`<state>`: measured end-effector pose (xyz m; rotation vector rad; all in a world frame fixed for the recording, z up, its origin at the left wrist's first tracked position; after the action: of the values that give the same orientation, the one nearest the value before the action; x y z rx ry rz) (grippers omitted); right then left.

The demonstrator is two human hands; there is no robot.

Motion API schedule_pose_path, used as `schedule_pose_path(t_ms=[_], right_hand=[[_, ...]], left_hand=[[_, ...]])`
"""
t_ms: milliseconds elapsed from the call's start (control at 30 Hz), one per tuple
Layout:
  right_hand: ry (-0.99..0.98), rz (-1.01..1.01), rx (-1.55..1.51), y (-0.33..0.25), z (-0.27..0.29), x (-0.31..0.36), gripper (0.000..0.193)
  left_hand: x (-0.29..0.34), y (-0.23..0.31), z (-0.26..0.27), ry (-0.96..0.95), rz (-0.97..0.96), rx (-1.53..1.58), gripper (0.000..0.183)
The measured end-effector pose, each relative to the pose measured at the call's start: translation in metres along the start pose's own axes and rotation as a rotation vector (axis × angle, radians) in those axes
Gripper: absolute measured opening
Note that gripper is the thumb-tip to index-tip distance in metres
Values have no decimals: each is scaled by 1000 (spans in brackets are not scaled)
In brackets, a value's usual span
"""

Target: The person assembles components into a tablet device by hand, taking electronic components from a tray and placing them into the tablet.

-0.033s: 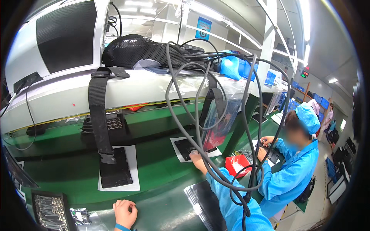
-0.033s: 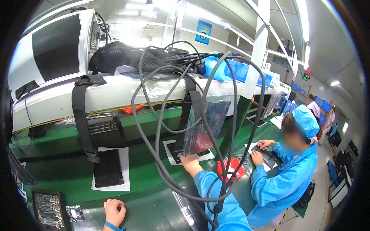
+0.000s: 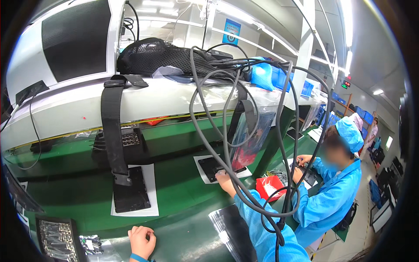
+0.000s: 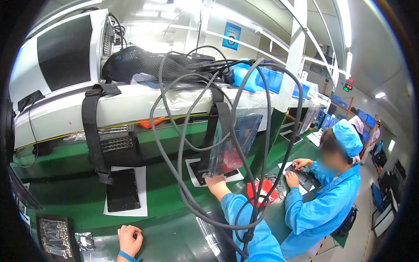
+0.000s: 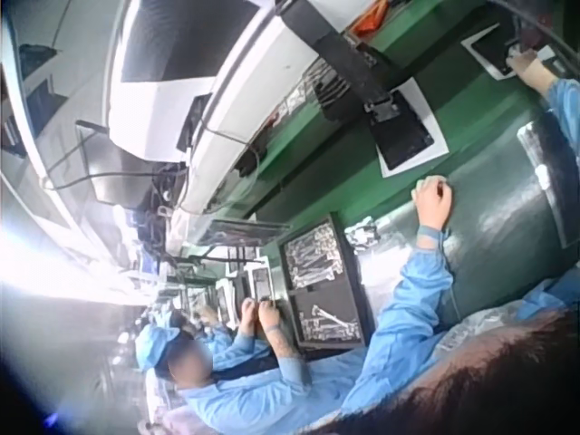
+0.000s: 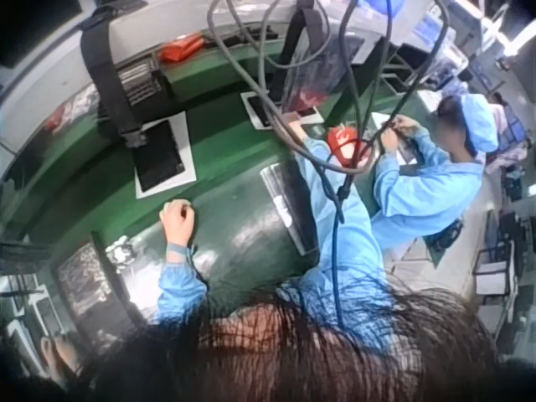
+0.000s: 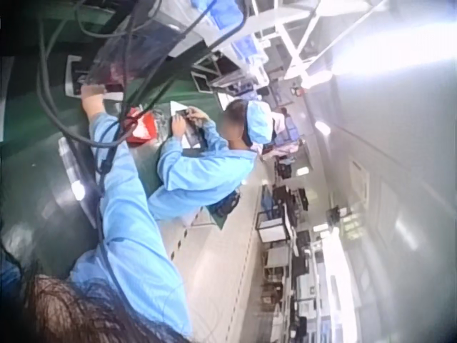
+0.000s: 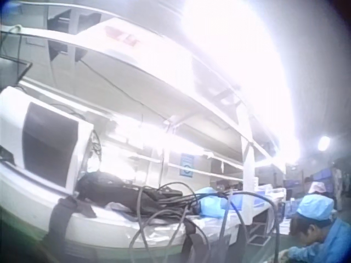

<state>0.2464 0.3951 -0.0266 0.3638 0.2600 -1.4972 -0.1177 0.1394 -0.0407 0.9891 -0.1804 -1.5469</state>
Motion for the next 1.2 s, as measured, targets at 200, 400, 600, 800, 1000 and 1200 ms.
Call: schedule_pose_path(t_ms=[200,400,600,800,1000,1200], right_hand=[[-205,-239,-438,88,-93,-23,36],[-262,340,255,-38,-29,-11,19],[-236,539,164,-40,-10,7,18],[93,794,-81,-146,136,103,21],[-4,981,-262,-209,189,209,10],[-147,826,-613,-190,197,254,27]], left_hand=[[-15,17,-14,-17,-62,63,4],[-5,-2,-1,13,-5,-5,2],[-3,3,-12,25,-3,254,4],[10,11,-49,-225,442,1000,44],[26,-1,-87,-86,850,1776,40],[22,-5,-62,-104,773,1423,39]])
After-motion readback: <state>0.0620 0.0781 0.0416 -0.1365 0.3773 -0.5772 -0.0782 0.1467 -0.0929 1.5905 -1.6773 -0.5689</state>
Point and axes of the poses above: each hand's wrist, its own x-axis away from the middle knuckle, its own z-axis out of the back of the hand, y = z × x, the point moved 9 cm from there along -x, towards the middle knuckle, and after that the axes turned 4 degrees about -z, right-handed, at the moved point
